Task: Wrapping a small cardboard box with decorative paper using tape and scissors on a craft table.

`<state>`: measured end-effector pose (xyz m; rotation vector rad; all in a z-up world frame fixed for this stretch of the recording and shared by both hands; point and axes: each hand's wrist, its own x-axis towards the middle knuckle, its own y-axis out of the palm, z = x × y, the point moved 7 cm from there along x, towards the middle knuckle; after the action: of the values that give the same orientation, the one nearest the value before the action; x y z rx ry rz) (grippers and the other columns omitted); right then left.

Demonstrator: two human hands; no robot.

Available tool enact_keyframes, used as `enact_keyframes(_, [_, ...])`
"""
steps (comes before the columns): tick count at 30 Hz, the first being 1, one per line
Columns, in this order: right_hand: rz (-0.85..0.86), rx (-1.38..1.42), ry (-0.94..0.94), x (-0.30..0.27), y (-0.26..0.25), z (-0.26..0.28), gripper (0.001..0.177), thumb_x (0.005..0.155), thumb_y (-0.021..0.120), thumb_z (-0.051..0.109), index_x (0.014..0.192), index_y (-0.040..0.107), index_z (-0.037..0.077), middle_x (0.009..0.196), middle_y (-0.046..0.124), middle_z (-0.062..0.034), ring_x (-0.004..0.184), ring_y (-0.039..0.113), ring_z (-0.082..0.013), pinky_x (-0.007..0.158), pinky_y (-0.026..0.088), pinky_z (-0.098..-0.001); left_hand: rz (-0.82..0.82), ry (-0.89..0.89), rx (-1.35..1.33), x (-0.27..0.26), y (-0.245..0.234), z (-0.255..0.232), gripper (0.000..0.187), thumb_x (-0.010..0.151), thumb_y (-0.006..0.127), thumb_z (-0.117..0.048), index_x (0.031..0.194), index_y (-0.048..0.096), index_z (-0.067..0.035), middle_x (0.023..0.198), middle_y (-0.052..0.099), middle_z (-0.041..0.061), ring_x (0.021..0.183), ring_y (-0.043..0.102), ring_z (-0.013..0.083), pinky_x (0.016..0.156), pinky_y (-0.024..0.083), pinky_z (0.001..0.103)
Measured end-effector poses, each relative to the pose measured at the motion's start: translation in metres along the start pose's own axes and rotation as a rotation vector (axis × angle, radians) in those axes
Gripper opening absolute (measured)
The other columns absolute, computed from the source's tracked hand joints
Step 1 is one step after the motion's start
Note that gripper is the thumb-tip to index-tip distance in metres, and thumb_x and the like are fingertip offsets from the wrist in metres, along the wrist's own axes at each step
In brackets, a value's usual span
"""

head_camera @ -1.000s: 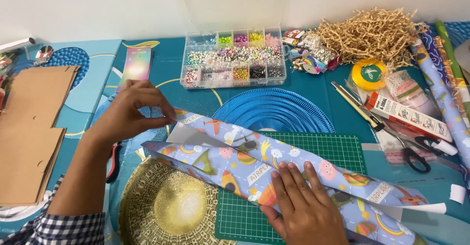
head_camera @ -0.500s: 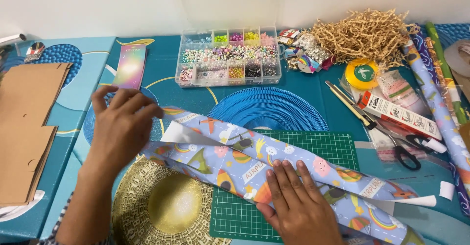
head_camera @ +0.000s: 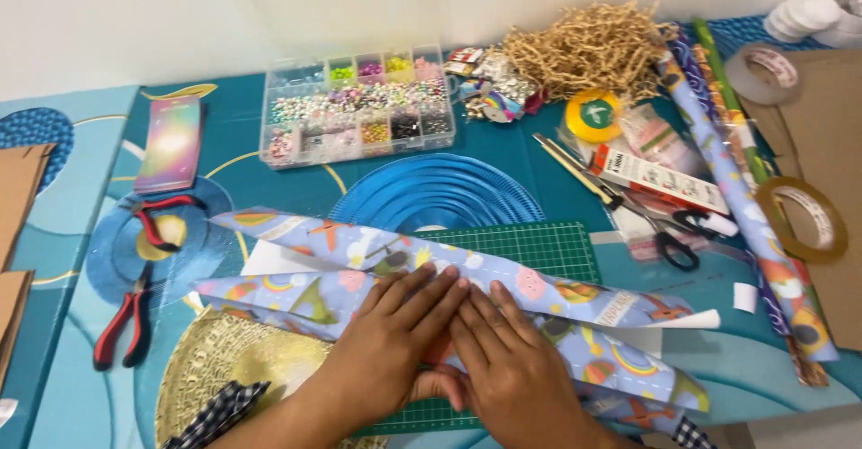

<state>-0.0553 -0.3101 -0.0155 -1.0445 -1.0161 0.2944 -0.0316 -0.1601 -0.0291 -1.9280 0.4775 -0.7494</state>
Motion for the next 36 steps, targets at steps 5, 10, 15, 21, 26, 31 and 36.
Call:
enact_keyframes(5, [0.118,-0.042,0.084,-0.053,-0.056,-0.045,0.07,0.101,0.086,0.062,0.146,0.074,0.011,0.155,0.076,-0.0092,0.15,0.068,-0.0291,0.129,0.043,-0.0709,-0.125,0.079,0.158,-0.001,0.001,-0.008,0.109,0.095,0.067,-0.086,0.166,0.062,-0.003,0.172,0.063,0.017,0.16,0.058,0.0435,0.126,0.044,0.06])
enact_keyframes(10, [0.055,-0.311,0.489,-0.128,-0.168,-0.156,0.085,0.073,0.095,0.047,0.152,0.079,0.019,0.155,0.079,-0.0081,0.136,0.078,-0.033,0.12,0.061,-0.0528,-0.171,0.084,0.238,0.001,0.002,-0.01,0.106,0.097,0.066,-0.087,0.163,0.064,-0.005,0.171,0.063,0.017,0.16,0.058,0.0402,0.13,0.044,0.058])
enact_keyframes(15, [0.306,0.24,0.726,-0.11,-0.106,-0.238,0.117,0.068,0.107,0.03,0.172,0.055,0.028,0.177,0.06,-0.0023,0.161,0.057,-0.0236,0.128,0.044,-0.0427,-0.211,0.034,0.301,0.01,0.013,0.006,0.106,0.094,0.071,-0.088,0.163,0.065,-0.008,0.171,0.065,0.016,0.155,0.064,0.0405,0.123,0.048,0.059])
enact_keyframes(21, [0.182,0.6,0.537,-0.052,-0.052,-0.292,0.071,0.069,0.101,-0.006,0.135,0.085,0.014,0.142,0.085,-0.0068,0.14,0.078,-0.0239,0.127,0.059,-0.0418,-0.236,-0.018,0.285,0.027,0.012,0.015,0.101,0.099,0.067,-0.082,0.164,0.064,-0.005,0.168,0.068,0.018,0.154,0.063,0.0437,0.123,0.048,0.061])
enact_keyframes(26, [0.003,0.475,0.274,-0.063,-0.047,-0.298,0.053,0.078,0.085,-0.015,0.122,0.091,0.015,0.124,0.09,-0.0073,0.118,0.084,-0.0232,0.096,0.067,-0.0345,-0.234,-0.032,0.26,0.027,0.008,0.012,0.098,0.101,0.064,-0.082,0.163,0.065,-0.006,0.168,0.068,0.017,0.155,0.063,0.0435,0.123,0.048,0.062])
enact_keyframes(31, [-0.159,0.426,0.252,-0.098,-0.07,-0.284,0.029,0.096,0.074,-0.008,0.119,0.088,0.004,0.125,0.089,-0.0151,0.121,0.089,-0.0289,0.107,0.074,-0.0403,-0.194,-0.069,0.228,0.026,0.01,0.014,0.099,0.098,0.069,-0.081,0.165,0.063,-0.008,0.17,0.066,0.016,0.158,0.061,0.0416,0.124,0.047,0.061])
enact_keyframes(36, [-0.29,0.383,0.393,-0.097,-0.07,-0.271,0.024,0.102,0.081,-0.008,0.123,0.087,0.002,0.12,0.088,-0.0134,0.12,0.086,-0.0253,0.112,0.071,-0.0357,-0.207,-0.075,0.217,0.025,0.007,0.014,0.099,0.096,0.071,-0.081,0.165,0.064,-0.009,0.17,0.067,0.015,0.158,0.062,0.0404,0.126,0.047,0.06])
